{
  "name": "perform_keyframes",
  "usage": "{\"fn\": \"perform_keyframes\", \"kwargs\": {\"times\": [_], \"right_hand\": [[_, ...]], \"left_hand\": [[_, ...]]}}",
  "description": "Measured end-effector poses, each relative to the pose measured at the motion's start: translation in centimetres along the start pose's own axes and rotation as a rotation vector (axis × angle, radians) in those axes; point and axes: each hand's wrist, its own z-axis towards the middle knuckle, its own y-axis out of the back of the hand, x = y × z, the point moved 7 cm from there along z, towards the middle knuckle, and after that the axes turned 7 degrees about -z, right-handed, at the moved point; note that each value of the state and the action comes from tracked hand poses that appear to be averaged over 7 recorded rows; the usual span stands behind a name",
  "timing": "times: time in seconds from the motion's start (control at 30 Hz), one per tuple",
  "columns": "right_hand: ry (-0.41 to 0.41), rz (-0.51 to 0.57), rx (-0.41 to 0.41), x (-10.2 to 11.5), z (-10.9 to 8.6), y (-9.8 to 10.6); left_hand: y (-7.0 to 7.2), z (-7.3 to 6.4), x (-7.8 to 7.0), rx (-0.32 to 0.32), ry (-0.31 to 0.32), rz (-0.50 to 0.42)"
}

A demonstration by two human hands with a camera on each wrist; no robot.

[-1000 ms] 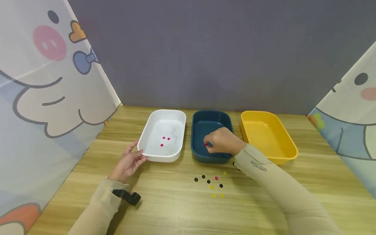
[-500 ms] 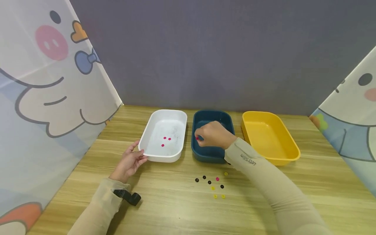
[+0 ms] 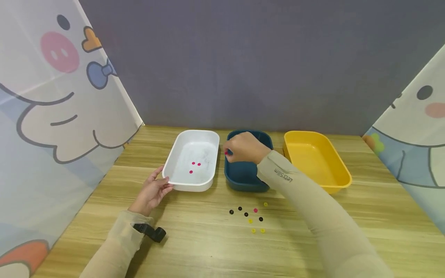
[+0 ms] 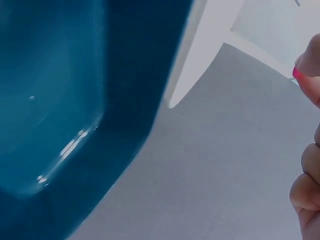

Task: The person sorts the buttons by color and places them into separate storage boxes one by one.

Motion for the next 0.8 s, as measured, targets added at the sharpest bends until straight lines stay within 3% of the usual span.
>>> {"fn": "perform_keyframes", "kwargs": {"times": [0.27,0.6,0.8], "right_hand": [[0.096,-0.102,-0.036,2.4,2.6,0.1],[0.071,-0.132,0.112,3.5,5.1,-1.3],[0.060,-0.150,0.081,3.0,6.4,-1.5]], "left_hand": [[0.1,-0.2,0.1,-0.009,-0.020,0.007],[0.2,0.0,0.3,-0.038,-0.017,0.019],[0.1,0.1,0.3,-0.033,-0.025,0.048]]}}
